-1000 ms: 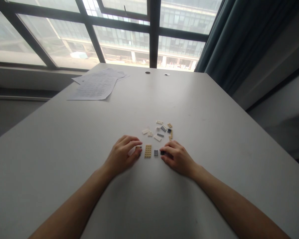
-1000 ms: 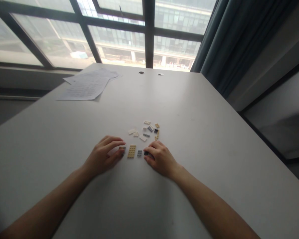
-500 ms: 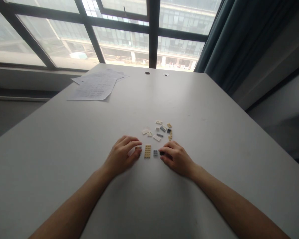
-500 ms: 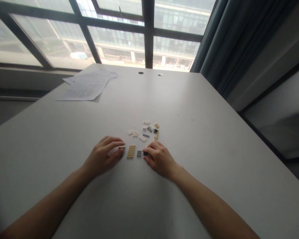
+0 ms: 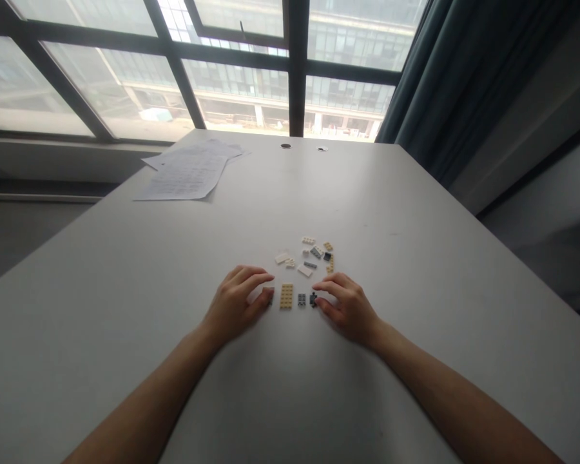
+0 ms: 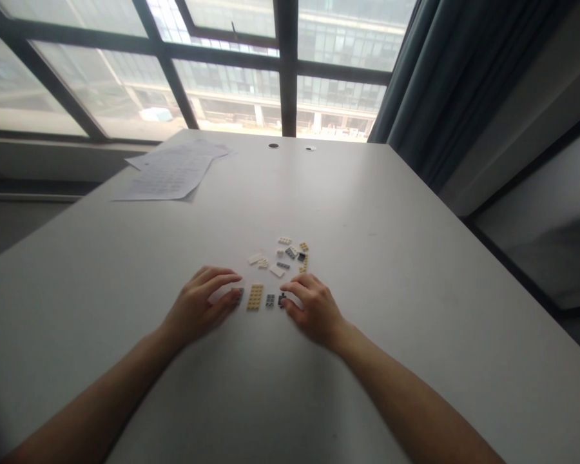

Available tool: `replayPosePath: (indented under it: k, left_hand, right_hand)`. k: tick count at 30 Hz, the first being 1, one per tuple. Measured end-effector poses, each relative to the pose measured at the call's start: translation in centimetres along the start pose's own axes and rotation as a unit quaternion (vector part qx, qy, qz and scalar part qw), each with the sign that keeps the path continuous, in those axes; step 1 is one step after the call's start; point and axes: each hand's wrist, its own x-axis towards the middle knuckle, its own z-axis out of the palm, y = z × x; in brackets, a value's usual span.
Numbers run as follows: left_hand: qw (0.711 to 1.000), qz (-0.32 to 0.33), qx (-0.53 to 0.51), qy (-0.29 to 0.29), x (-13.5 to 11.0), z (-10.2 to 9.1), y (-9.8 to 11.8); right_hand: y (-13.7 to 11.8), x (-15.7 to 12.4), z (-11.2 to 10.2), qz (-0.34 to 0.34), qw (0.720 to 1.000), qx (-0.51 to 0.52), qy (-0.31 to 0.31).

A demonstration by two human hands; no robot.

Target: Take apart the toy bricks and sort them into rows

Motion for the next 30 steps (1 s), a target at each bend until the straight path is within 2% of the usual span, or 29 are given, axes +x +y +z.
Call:
replayPosePath:
  k: [8, 11, 16, 18, 23, 30]
  left_hand:
    - [0.999, -0.024, 0.039, 0.006, 1.2, 0.6, 0.7]
    - [0.997, -0.024, 0.062, -0.040, 2.9, 1.1, 1.1]
    - [0.982, -0.008, 0.120, -0.147, 7.1, 2.3, 2.1]
    - [0.975, -0.004, 0.141, -0.172, 8.6, 3.1, 2.4]
    - [0.971, 0.014, 0.168, -0.168, 10.7, 5.0, 2.3]
    - [0.972, 0.006, 0.173, -0.156, 10.5, 5.4, 1.2]
  right_hand:
    - [0.2, 0.2, -0.1, 0.053, 0.994, 0.041, 0.089]
    - [0.4, 0.4, -0.2, 0.075, 0.990, 0.054, 0.110]
    - [0.4, 0.5, -0.3, 0.101, 0.985, 0.073, 0.120]
    - [0.5, 0.6, -0.3, 0.110, 0.983, 0.080, 0.124]
    - [0.6, 0.7, -0.2, 0.121, 0.978, 0.097, 0.137]
    - [0.7, 0.7, -0.2, 0.122, 0.977, 0.105, 0.137]
